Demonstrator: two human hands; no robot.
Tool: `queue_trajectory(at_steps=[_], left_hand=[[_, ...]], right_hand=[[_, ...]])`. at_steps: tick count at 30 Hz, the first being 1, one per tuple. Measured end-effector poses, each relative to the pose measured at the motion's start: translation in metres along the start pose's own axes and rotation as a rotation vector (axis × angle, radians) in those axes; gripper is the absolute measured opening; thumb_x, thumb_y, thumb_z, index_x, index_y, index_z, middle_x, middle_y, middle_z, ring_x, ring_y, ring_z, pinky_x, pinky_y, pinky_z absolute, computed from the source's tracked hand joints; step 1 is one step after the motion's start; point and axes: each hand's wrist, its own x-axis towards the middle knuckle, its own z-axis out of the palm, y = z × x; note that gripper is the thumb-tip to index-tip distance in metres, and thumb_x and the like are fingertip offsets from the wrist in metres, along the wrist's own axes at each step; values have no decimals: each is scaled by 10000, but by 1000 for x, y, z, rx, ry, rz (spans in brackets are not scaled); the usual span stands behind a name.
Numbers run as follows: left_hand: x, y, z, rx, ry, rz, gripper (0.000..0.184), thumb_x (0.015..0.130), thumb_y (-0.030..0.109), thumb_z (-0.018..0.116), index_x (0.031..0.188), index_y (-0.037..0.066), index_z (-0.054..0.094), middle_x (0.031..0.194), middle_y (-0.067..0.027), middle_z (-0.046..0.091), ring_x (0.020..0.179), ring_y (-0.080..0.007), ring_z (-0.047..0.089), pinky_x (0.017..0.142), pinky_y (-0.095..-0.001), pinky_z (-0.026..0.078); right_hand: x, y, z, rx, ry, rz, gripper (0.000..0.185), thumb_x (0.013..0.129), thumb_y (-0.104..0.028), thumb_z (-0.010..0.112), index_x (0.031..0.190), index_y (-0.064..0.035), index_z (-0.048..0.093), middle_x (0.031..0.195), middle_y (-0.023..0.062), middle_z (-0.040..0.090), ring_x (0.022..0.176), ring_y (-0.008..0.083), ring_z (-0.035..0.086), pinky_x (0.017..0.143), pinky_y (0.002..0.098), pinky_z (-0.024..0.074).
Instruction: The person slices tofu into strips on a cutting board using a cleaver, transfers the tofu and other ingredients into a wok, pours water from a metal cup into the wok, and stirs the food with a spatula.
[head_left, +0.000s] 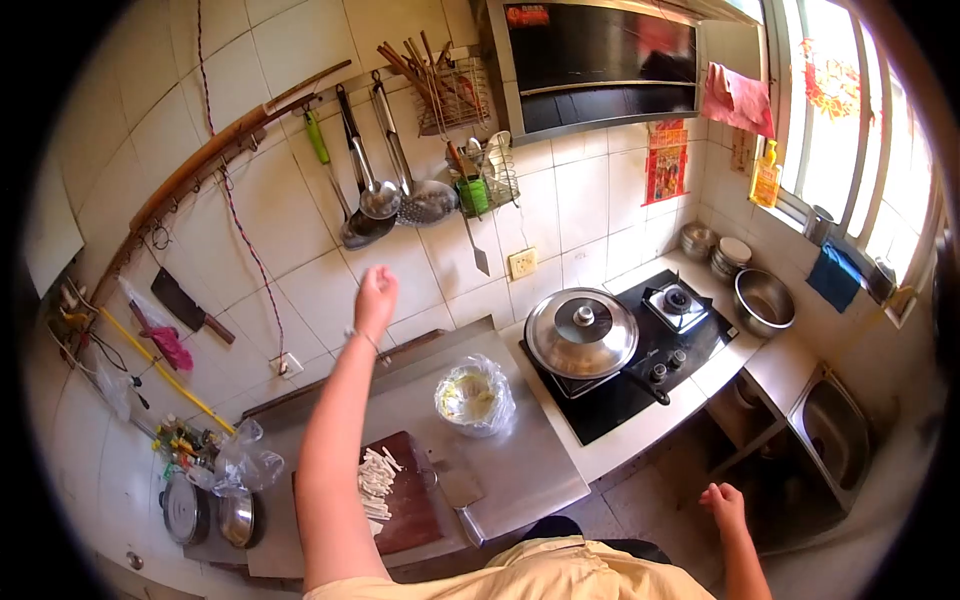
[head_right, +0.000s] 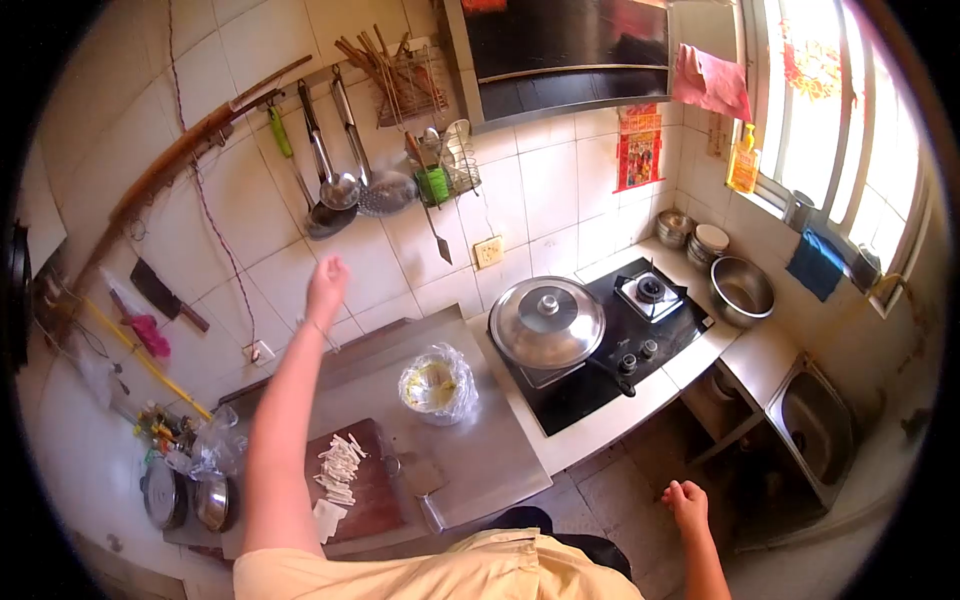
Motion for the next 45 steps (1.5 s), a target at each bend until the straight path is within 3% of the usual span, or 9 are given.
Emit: queue_trajectory(at_steps=[5, 12, 17, 21, 28, 33, 36, 41, 45], left_hand=[[118, 7, 13, -11, 146, -49, 396, 836, 230, 631, 1140, -11, 552, 1036, -143, 643, 958, -233, 625, 855, -319, 484], [209, -3, 49, 207, 293, -169, 636, 800, 317, 632, 1284, -41, 427, 1282, -262, 497, 1163, -393, 505, 981, -421, 408], [237, -22, 68, 306, 338, -174, 650, 813, 366, 602, 1276, -52, 419, 1207, -298, 537, 1127, -410, 529, 959, -453, 416], [237, 2, 54, 319, 432, -50, 509, 905, 368, 509, 1111, -96, 546, 1115, -318, 577, 1053, -452, 556, 896, -472, 436], [238, -9, 19, 141, 302, -90, 399, 925, 345, 529, 1071, -20, 599, 953, -160, 670, 839, -224, 617, 774, -332, 466], [243, -5, -5, 424, 408, -34, 523, 930, 371, 498, 1222, -63, 522, 1166, -226, 606, 1063, -292, 591, 909, -339, 422], [253, 7, -31, 621, 500, 8, 510, 934, 382, 492, 1225, -35, 527, 1131, -213, 617, 1031, -288, 597, 893, -345, 426], [158, 119, 29, 548, 442, 219, 434, 959, 379, 474, 1210, 32, 548, 964, -144, 632, 885, -235, 598, 811, -335, 442], [37, 155, 93, 401, 200, 67, 380, 974, 270, 496, 1242, 2, 519, 1006, -90, 626, 922, -146, 568, 849, -284, 440]], right_hand=[[19, -26, 22, 163, -36, -87, 222, 891, -174, 581, 1065, -38, 559, 876, 72, 630, 725, 159, 639, 621, 263, 491], [56, -68, 8, 253, 67, -40, 173, 889, -112, 583, 1043, -36, 564, 871, 78, 634, 706, 154, 647, 584, 249, 482], [87, -86, 25, 227, 8, -4, 211, 899, -154, 574, 1085, -59, 550, 893, 86, 638, 721, 168, 648, 601, 265, 500], [107, -108, 41, 215, -109, -35, 235, 914, -198, 585, 1104, -63, 551, 941, 75, 635, 783, 169, 647, 656, 269, 501], [184, -146, 48, 136, -281, -48, 205, 941, -172, 552, 1100, -43, 554, 964, 53, 633, 835, 144, 638, 708, 253, 477], [251, -168, 61, 61, -462, -136, 221, 946, -172, 545, 1120, -36, 548, 972, 59, 632, 850, 140, 637, 717, 255, 474], [280, -179, 72, 53, -555, -183, 220, 943, -161, 550, 1122, -35, 545, 967, 58, 630, 829, 134, 635, 717, 250, 468], [338, -192, 110, -176, -626, -316, 268, 905, -151, 572, 1135, -18, 542, 906, 90, 622, 787, 177, 631, 703, 298, 488], [381, -206, 179, -470, -544, -711, 369, 834, -218, 636, 1142, -35, 552, 891, 171, 626, 819, 302, 632, 732, 374, 496]])
